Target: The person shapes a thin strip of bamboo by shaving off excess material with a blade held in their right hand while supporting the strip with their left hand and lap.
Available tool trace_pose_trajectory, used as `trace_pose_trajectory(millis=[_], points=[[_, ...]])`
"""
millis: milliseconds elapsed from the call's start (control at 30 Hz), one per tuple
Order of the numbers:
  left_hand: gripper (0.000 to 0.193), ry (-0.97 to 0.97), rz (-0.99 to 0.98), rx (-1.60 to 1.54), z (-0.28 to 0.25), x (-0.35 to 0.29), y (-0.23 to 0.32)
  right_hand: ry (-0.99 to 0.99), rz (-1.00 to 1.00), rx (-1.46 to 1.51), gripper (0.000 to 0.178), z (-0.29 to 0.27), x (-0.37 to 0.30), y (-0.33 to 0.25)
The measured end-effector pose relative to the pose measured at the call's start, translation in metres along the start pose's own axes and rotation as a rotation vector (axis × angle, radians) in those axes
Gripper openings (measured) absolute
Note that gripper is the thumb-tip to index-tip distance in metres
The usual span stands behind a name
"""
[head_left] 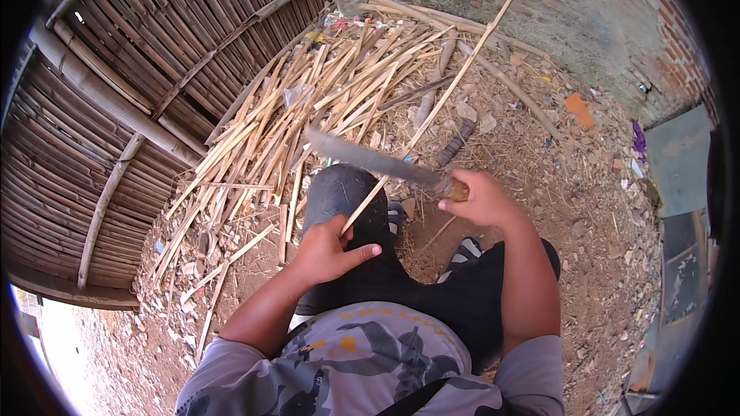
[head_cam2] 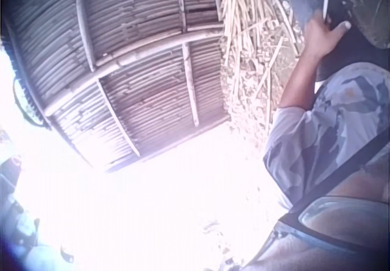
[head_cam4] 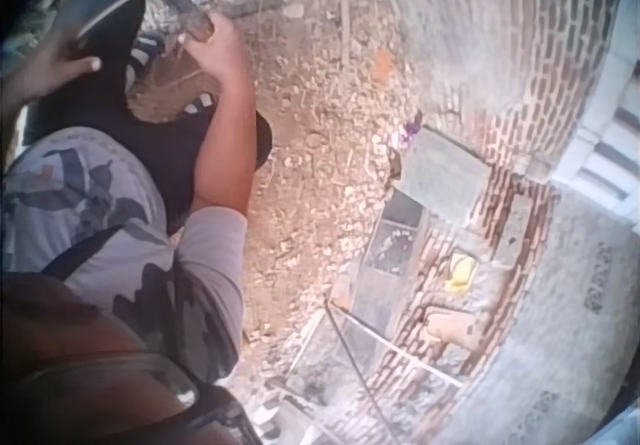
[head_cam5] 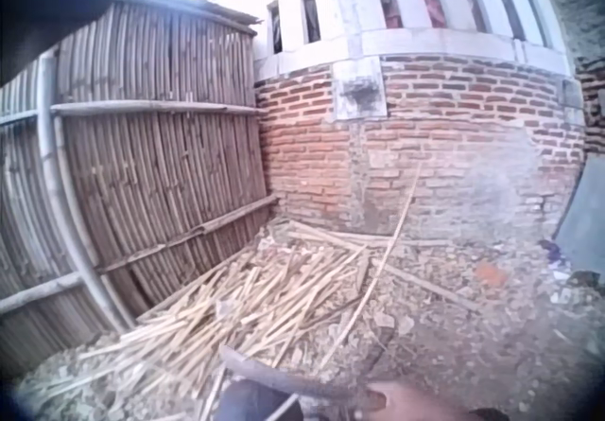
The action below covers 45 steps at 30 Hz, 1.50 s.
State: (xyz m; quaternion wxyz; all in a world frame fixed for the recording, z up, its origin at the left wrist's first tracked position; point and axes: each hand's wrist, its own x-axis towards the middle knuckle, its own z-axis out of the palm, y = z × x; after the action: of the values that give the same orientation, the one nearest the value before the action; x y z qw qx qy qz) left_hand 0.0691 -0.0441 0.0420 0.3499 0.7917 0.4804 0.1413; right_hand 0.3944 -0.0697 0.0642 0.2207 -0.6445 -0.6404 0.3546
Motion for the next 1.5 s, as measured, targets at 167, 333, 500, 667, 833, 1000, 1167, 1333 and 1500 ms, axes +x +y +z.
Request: trace_pose_trajectory(millis=[167, 333, 500, 667, 833, 1000, 1167, 1333, 1500], points=[[0.063, -0.013, 0.003, 0.006, -0.002, -0.002, 0.004, 0.322, -0.096, 0.036, 0.039, -0.003, 0.0, 0.016], [0.063, -0.021, -0.012, -0.002, 0.005, -0.001, -0.001, -0.055, -0.063, -0.031, 0.039, 0.011, -0.001, -0.011], [0.062, -0.017, -0.003, -0.004, -0.002, -0.004, 0.003, 0.105, -0.063, 0.026, 0.039, 0.001, 0.0, 0.011], [0.062, 0.001, 0.005, -0.021, 0.0, -0.001, 0.005, 0.13, -0.057, 0.034, 0.036, 0.0, -0.003, 0.006], [0.062, 0.001, 0.006, 0.014, -0.001, -0.003, 0.005, 0.032, -0.217, -0.093, 0.034, 0.013, -0.003, -0.001], [0.061, 0.005, 0.023, 0.039, -0.007, -0.009, -0.001, 0.313, -0.127, -0.047, 0.038, -0.01, -0.012, 0.01], [0.06, 0.026, 0.005, 0.061, -0.003, -0.009, -0.005, 0.327, -0.189, -0.14, 0.043, -0.009, -0.016, -0.006], [0.061, 0.029, -0.004, 0.098, -0.009, -0.016, -0.01, 0.438, -0.358, -0.282, 0.047, 0.006, -0.007, 0.006], [0.062, 0.015, -0.049, 0.158, -0.025, -0.032, -0.025, 0.525, -0.225, -0.161, 0.045, -0.01, -0.005, 0.015]])
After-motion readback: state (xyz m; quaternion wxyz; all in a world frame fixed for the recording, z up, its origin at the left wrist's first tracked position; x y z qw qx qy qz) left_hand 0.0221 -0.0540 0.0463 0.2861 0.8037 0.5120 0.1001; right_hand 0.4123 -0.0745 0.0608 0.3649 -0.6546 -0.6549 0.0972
